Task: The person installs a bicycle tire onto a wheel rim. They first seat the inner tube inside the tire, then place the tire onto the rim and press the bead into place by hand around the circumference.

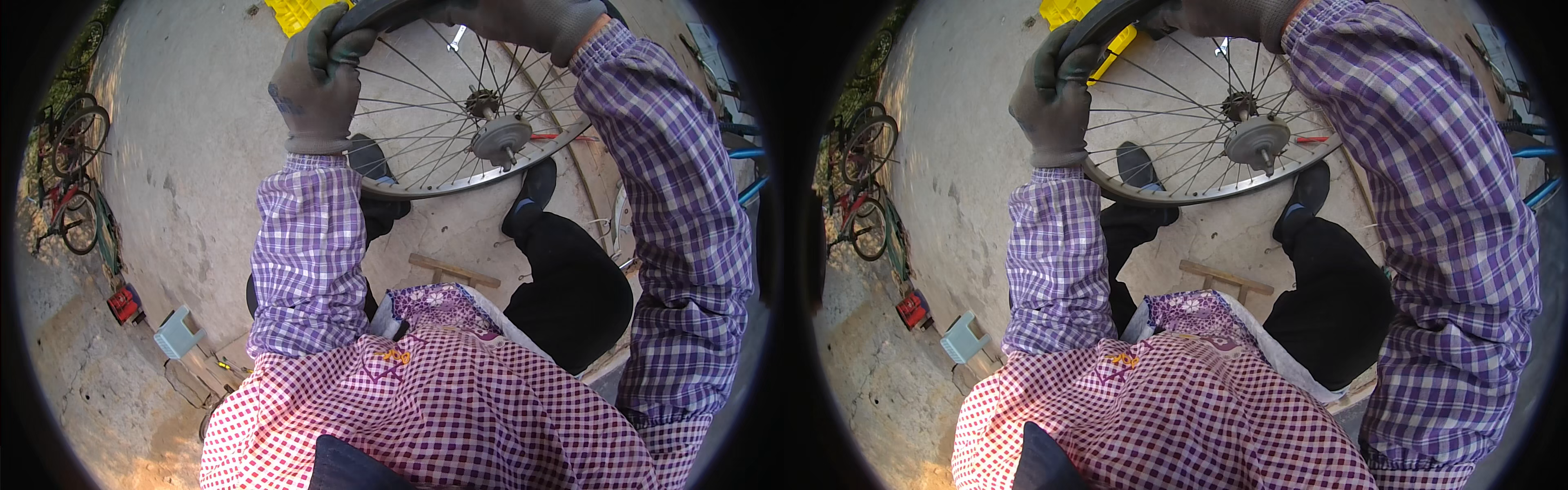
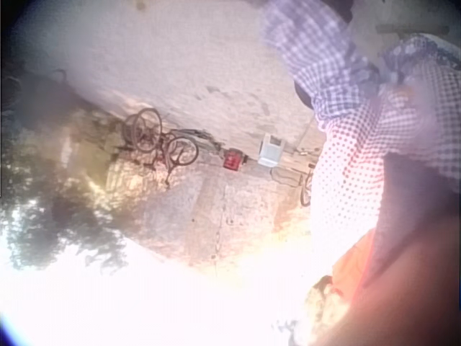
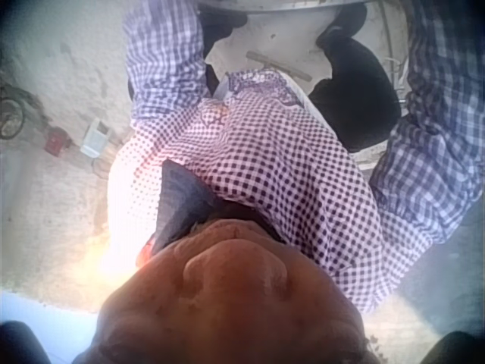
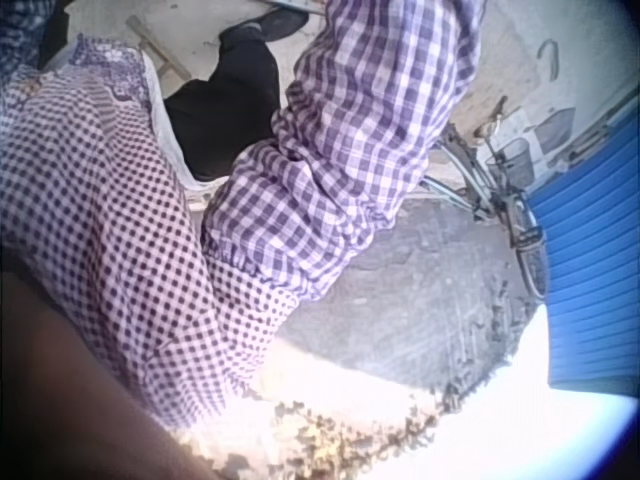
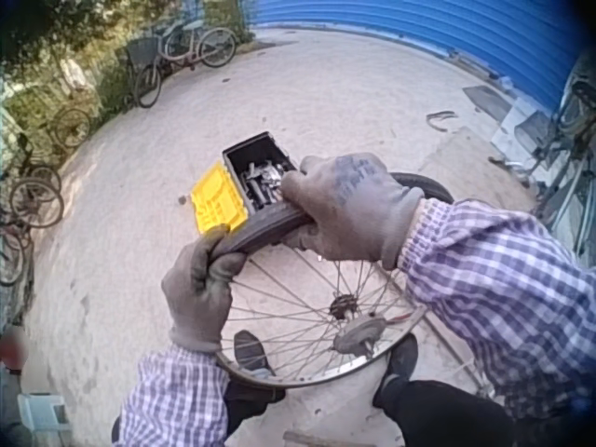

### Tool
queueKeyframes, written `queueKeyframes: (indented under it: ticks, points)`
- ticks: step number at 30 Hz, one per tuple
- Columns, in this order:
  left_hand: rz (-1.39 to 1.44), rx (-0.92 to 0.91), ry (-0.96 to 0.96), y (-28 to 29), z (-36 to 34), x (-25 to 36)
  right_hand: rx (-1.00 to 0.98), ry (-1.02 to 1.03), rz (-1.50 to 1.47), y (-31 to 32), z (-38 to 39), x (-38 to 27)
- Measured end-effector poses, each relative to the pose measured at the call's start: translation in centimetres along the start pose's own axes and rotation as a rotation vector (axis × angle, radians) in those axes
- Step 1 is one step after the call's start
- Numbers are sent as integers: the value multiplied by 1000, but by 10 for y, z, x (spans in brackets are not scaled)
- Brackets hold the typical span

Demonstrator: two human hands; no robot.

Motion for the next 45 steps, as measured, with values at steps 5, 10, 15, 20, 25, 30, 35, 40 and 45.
queueKeyframes:
  ticks: [5, 10, 15, 20, 25, 30, 35, 40, 45]
  points:
    - [44, 3, 20, 1, -7, 1, -82, -25, 46, 1, -8, 6]
    - [142, -24, 79, 2, -13, 0, -53, 16, 18, 2, -13, 11]
    - [196, -22, 144, 2, -11, -3, -72, 30, 18, 0, -16, 11]
    - [212, -29, 150, 1, -9, -5, 15, -6, 36, -1, -11, 8]
    - [275, -31, 259, 0, -7, -11, 14, -39, 61, -1, -11, 4]
    - [340, -23, 284, 0, -8, -17, -34, -69, 29, 2, -16, 0]
    - [304, -43, 304, 1, -7, -22, -115, -147, 29, 1, -19, -4]
    - [264, -88, 399, -1, -2, -24, -176, -157, -21, 1, -18, -7]
    - [291, -117, 468, -5, 1, -27, -219, -163, -47, -3, -19, -10]
Point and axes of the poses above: each hand's wrist, its own z-axis away from the middle knuckle, its own y-axis out of the back of the hand, x = y × z, the point moved 5 cm from there along -z, towards the middle knuckle, and after that the axes turned 9 degrees about -x, right-handed, at the moved point
